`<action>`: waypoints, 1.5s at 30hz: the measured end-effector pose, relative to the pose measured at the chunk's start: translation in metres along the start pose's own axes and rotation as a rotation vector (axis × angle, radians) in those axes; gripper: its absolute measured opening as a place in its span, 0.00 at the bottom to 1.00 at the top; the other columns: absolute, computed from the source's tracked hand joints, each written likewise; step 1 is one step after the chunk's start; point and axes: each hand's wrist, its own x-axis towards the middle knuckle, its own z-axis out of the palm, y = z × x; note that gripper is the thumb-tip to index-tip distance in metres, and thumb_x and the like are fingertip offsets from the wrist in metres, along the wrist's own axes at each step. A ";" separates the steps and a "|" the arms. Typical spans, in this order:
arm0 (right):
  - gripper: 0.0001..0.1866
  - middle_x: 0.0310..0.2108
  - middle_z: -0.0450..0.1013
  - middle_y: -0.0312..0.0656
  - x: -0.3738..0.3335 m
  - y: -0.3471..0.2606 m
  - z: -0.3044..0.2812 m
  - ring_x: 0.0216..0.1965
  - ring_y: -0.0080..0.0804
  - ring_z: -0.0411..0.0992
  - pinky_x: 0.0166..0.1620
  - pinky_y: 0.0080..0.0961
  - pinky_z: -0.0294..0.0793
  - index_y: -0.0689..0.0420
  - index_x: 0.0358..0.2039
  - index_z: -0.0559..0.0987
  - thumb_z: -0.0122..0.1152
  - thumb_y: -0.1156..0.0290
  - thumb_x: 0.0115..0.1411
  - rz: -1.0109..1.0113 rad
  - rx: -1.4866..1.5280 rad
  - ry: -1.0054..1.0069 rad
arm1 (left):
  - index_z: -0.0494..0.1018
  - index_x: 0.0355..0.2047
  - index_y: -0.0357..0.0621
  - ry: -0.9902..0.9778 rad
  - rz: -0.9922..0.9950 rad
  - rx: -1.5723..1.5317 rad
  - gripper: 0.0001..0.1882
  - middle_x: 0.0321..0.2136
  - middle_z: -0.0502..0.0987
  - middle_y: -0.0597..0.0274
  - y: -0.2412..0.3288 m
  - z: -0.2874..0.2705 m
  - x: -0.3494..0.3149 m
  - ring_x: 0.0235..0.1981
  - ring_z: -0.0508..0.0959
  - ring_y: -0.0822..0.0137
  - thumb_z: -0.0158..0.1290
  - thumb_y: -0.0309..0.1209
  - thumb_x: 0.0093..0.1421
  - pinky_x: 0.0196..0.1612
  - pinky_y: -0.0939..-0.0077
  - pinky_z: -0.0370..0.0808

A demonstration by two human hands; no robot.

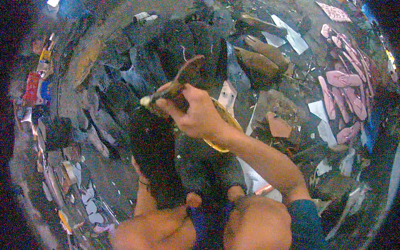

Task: The person applies a yellowish liquid to a black rubber sandal using a brush, then pours more liquid from a yellow can into a container. The person then applies the liquid to a large black rubber sheet using the brush.

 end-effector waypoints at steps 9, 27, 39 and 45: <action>0.11 0.39 0.80 0.45 -0.112 0.016 0.022 0.44 0.41 0.77 0.47 0.33 0.75 0.57 0.38 0.82 0.65 0.74 0.52 0.121 0.003 -0.639 | 0.56 0.66 0.42 0.280 0.282 0.134 0.40 0.62 0.64 0.47 0.027 -0.047 0.004 0.59 0.69 0.47 0.36 0.58 0.64 0.61 0.50 0.67; 0.20 0.34 0.77 0.54 -0.139 -0.013 -0.112 0.34 0.49 0.78 0.40 0.42 0.78 0.59 0.49 0.74 0.62 0.64 0.58 0.805 -1.082 -0.883 | 0.68 0.54 0.35 0.521 0.040 0.399 0.23 0.47 0.77 0.53 -0.003 -0.145 -0.110 0.48 0.77 0.58 0.37 0.39 0.69 0.53 0.63 0.74; 0.12 0.37 0.78 0.45 -0.017 -0.004 0.022 0.43 0.40 0.77 0.47 0.30 0.74 0.59 0.39 0.80 0.68 0.73 0.54 -0.196 -0.114 -0.329 | 0.73 0.46 0.42 0.180 0.043 0.060 0.21 0.38 0.79 0.59 -0.002 -0.017 0.024 0.37 0.81 0.65 0.35 0.43 0.70 0.41 0.69 0.80; 0.17 0.37 0.79 0.39 -0.065 -0.007 0.025 0.41 0.36 0.77 0.42 0.31 0.76 0.54 0.43 0.81 0.66 0.73 0.50 -0.493 -0.267 -0.382 | 0.57 0.63 0.36 -0.009 0.001 -0.012 0.36 0.54 0.69 0.48 0.044 -0.037 0.017 0.55 0.69 0.53 0.42 0.51 0.64 0.60 0.56 0.67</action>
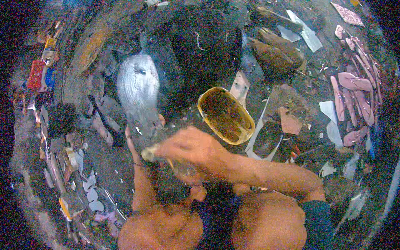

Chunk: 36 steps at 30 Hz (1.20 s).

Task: The person applies a yellowish liquid to a black rubber sandal using a brush, then pours more liquid from a yellow can into a container. The person then applies the liquid to a large black rubber sheet using the brush.

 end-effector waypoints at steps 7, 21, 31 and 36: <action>0.13 0.34 0.78 0.44 0.015 0.025 0.004 0.35 0.41 0.76 0.40 0.36 0.75 0.52 0.41 0.81 0.62 0.72 0.53 0.272 0.148 0.279 | 0.72 0.49 0.34 0.216 0.324 0.515 0.27 0.42 0.79 0.48 -0.016 0.022 0.006 0.38 0.80 0.56 0.39 0.47 0.66 0.45 0.63 0.79; 0.18 0.31 0.72 0.32 0.002 -0.037 0.015 0.31 0.31 0.71 0.36 0.30 0.73 0.49 0.44 0.79 0.58 0.67 0.50 -0.256 -0.138 -0.039 | 0.71 0.51 0.41 0.060 0.256 0.390 0.24 0.41 0.80 0.58 -0.027 0.084 -0.008 0.39 0.81 0.63 0.36 0.46 0.71 0.47 0.66 0.77; 0.21 0.36 0.76 0.33 0.003 -0.023 0.007 0.34 0.31 0.74 0.36 0.32 0.73 0.49 0.48 0.78 0.60 0.68 0.51 -0.201 -0.121 -0.097 | 0.68 0.56 0.39 0.176 0.208 0.541 0.24 0.44 0.79 0.54 -0.022 0.053 0.004 0.43 0.81 0.61 0.39 0.44 0.71 0.47 0.66 0.79; 0.20 0.37 0.79 0.37 0.022 -0.011 -0.016 0.36 0.29 0.77 0.36 0.24 0.70 0.57 0.48 0.79 0.61 0.67 0.54 -0.069 0.060 -0.117 | 0.70 0.55 0.38 0.514 0.288 0.435 0.21 0.46 0.78 0.58 -0.031 0.061 0.012 0.42 0.80 0.65 0.38 0.37 0.71 0.47 0.67 0.78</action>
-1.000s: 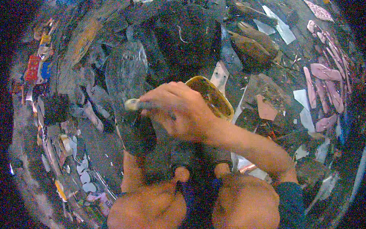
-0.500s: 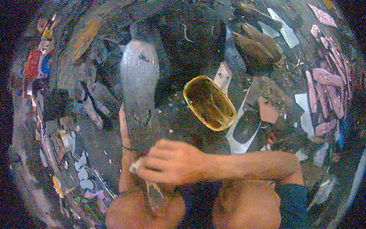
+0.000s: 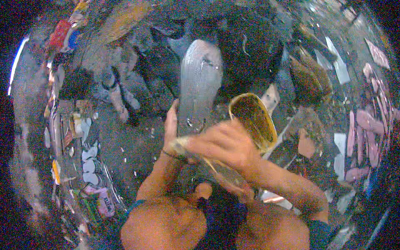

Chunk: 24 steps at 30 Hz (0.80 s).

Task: The person applies a yellowish liquid to a black rubber sandal using a brush, then pours more liquid from a yellow can into a container. The person then applies the liquid to a large black rubber sheet using the brush.

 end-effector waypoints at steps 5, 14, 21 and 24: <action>0.19 0.33 0.78 0.31 -0.047 -0.011 0.030 0.33 0.33 0.71 0.38 0.33 0.67 0.48 0.42 0.83 0.70 0.71 0.45 0.241 0.059 -0.303 | 0.73 0.49 0.40 -0.418 -0.067 -0.503 0.23 0.39 0.80 0.56 0.038 -0.034 0.016 0.36 0.81 0.64 0.37 0.44 0.68 0.42 0.68 0.79; 0.10 0.33 0.76 0.43 -0.079 -0.009 0.013 0.37 0.41 0.72 0.42 0.35 0.69 0.56 0.35 0.83 0.69 0.70 0.52 0.672 -0.155 0.037 | 0.69 0.55 0.41 -0.470 0.085 -0.553 0.19 0.50 0.77 0.61 0.067 -0.005 0.108 0.47 0.78 0.63 0.43 0.39 0.70 0.54 0.66 0.72; 0.10 0.36 0.79 0.47 -0.089 0.000 0.027 0.39 0.41 0.77 0.47 0.33 0.72 0.60 0.37 0.82 0.66 0.68 0.57 0.708 -0.192 0.084 | 0.68 0.55 0.37 -0.117 0.348 -0.543 0.21 0.54 0.73 0.53 0.057 -0.066 0.177 0.53 0.75 0.60 0.46 0.39 0.69 0.56 0.68 0.71; 0.14 0.36 0.78 0.43 -0.097 0.009 0.010 0.39 0.32 0.76 0.45 0.28 0.73 0.62 0.42 0.79 0.63 0.65 0.61 0.807 -0.199 0.170 | 0.63 0.59 0.33 0.142 0.685 0.538 0.26 0.56 0.71 0.48 -0.007 -0.091 0.064 0.57 0.72 0.55 0.56 0.30 0.62 0.60 0.63 0.66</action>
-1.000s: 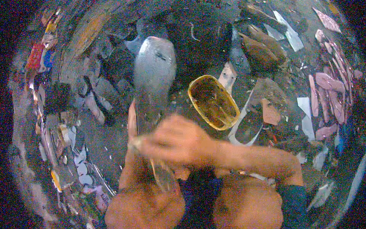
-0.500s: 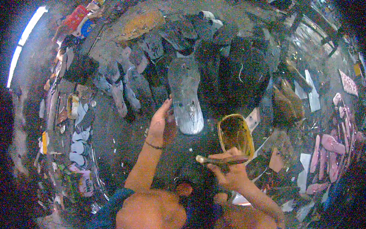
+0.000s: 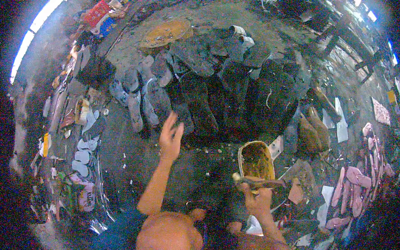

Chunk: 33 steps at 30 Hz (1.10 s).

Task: The person applies a yellowish liquid to a black rubber sandal using a brush, then pours more liquid from a yellow can into a container. The person then applies the liquid to a large black rubber sheet using the brush.

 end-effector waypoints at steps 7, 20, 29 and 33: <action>0.15 0.37 0.76 0.38 0.011 0.053 -0.012 0.38 0.22 0.71 0.44 0.21 0.71 0.65 0.47 0.77 0.50 0.66 0.70 0.180 0.005 0.185 | 0.39 0.68 0.31 0.226 -0.934 1.284 0.67 0.68 0.43 0.33 -0.038 -0.223 -0.237 0.70 0.44 0.40 0.65 0.58 0.44 0.67 0.43 0.47; 0.11 0.34 0.79 0.43 0.023 0.038 -0.012 0.35 0.31 0.77 0.41 0.28 0.74 0.63 0.40 0.79 0.63 0.69 0.61 0.276 -0.098 0.248 | 0.63 0.60 0.41 -0.302 -0.254 0.877 0.41 0.57 0.68 0.48 0.037 -0.149 -0.178 0.61 0.64 0.46 0.68 0.38 0.47 0.64 0.53 0.57; 0.19 0.29 0.78 0.52 0.044 0.072 0.010 0.31 0.53 0.77 0.33 0.44 0.77 0.54 0.41 0.78 0.58 0.52 0.61 0.129 -0.535 0.093 | 0.61 0.61 0.39 -0.342 0.026 0.822 0.33 0.56 0.66 0.43 -0.015 -0.081 -0.183 0.57 0.66 0.46 0.60 0.30 0.56 0.60 0.57 0.64; 0.21 0.31 0.77 0.53 0.042 0.079 0.002 0.32 0.52 0.78 0.33 0.43 0.77 0.55 0.44 0.75 0.57 0.51 0.61 0.147 -0.538 -0.032 | 0.68 0.54 0.37 -0.411 -0.322 0.415 0.24 0.51 0.68 0.46 -0.016 -0.068 -0.182 0.51 0.70 0.49 0.58 0.28 0.58 0.57 0.57 0.66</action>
